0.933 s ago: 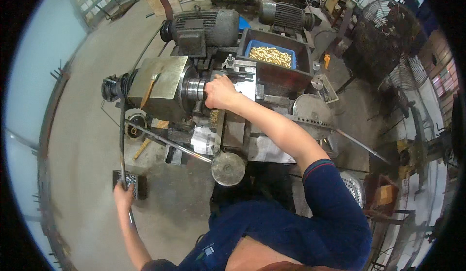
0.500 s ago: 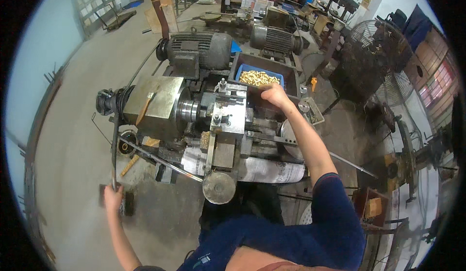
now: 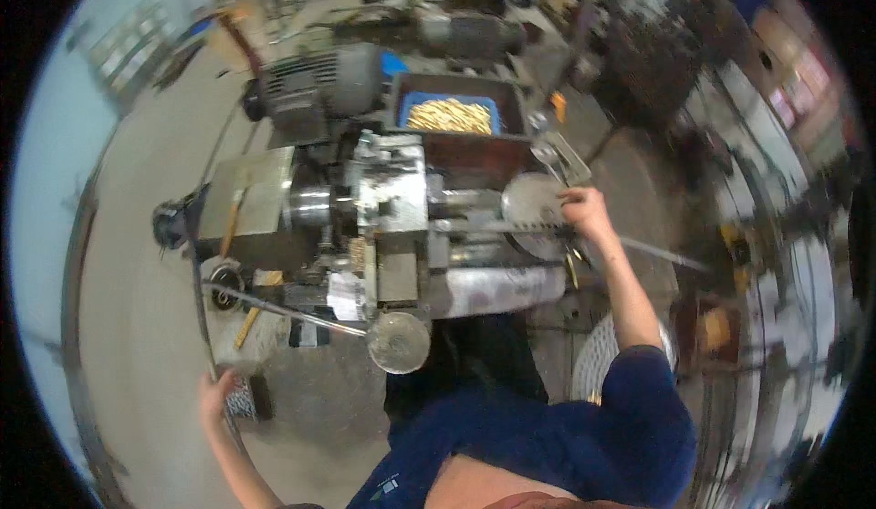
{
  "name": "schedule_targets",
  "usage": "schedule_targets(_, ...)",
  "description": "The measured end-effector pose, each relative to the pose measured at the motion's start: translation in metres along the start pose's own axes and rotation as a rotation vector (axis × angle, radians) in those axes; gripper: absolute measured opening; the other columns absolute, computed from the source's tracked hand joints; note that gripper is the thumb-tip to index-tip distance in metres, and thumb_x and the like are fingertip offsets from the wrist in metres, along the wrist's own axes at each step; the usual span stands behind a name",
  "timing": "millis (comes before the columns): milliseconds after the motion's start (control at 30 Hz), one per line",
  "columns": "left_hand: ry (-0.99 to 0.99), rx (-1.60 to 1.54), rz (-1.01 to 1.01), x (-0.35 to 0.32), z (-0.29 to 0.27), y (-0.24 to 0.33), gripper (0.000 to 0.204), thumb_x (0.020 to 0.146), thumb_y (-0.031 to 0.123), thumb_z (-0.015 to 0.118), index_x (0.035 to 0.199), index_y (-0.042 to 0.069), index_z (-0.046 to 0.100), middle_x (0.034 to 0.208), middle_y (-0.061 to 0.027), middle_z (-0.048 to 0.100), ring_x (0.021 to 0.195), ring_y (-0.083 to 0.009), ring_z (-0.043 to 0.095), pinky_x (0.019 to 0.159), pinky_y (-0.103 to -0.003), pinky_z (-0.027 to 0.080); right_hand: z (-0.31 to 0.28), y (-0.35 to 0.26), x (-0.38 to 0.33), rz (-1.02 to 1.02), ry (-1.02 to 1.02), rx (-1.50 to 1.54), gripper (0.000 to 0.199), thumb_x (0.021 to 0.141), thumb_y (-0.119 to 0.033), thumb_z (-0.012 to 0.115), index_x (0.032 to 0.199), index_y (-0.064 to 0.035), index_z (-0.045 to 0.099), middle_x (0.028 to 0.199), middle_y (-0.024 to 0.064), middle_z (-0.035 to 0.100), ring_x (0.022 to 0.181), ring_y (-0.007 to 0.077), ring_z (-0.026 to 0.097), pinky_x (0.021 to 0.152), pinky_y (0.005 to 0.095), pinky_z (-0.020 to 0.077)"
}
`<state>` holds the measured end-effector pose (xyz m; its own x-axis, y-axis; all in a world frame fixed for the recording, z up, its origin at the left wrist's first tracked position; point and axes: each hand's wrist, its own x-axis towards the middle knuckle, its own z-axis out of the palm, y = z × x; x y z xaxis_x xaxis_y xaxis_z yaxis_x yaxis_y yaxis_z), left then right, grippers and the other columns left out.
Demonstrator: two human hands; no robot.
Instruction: The person operates a metalworking machine, repeatedly inserting small brass components into the machine and using a long metal rod to push them through. The person collects the processed components in a perforated metal tray.
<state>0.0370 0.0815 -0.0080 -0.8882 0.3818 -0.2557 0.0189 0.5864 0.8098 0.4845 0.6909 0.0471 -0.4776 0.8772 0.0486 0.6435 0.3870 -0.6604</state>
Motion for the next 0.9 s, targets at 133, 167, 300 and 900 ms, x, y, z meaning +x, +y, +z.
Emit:
schedule_targets(133,-0.168,-0.236,0.023,0.028,0.006,0.016,0.043,0.077,0.020,0.063,0.113,0.000,0.050,0.077,-0.0072,0.058,0.066,-0.0179,0.057,0.064,-0.031,0.047,-0.065,0.075,-0.081,0.142,0.204,-0.051,0.032,0.060,-0.015,0.057,0.087,-0.0008,0.065,0.083,0.0176,0.064,0.078,0.0256,0.064,0.071,0.0305,0.0486)
schedule_targets(167,-0.191,-0.303,0.004,0.038,0.003,0.005,0.044,0.078,0.022,0.063,0.114,0.001,0.050,0.076,-0.0070,0.058,0.066,-0.0181,0.057,0.064,-0.031,0.048,-0.077,0.098,-0.107,0.236,0.274,-0.087,0.032,0.061,-0.016,0.056,0.088,-0.0015,0.065,0.085,0.0177,0.064,0.081,0.0262,0.063,0.073,0.0314,0.0483)
schedule_targets(300,-0.133,-0.269,-0.118,0.035,-0.024,-0.043,0.052,0.079,0.032,0.063,0.117,-0.001,0.047,0.079,-0.0086,0.057,0.072,-0.0196,0.056,0.067,-0.035,0.049,-0.090,0.168,-0.205,0.400,0.363,-0.248,0.031,0.062,-0.017,0.056,0.087,-0.0012,0.065,0.081,0.0185,0.063,0.072,0.0238,0.063,0.067,0.0293,0.0479)
schedule_targets(900,-0.097,-0.484,-0.248,0.047,-0.011,-0.021,0.041,0.081,0.010,0.057,0.117,-0.002,0.042,0.086,-0.0082,0.045,0.085,-0.0209,0.046,0.086,-0.045,0.037,-0.021,0.238,-0.343,0.923,-0.237,-0.685,0.036,0.064,-0.019,0.054,0.096,-0.0051,0.063,0.105,0.0170,0.059,0.100,0.0292,0.055,0.087,0.0338,0.0444)
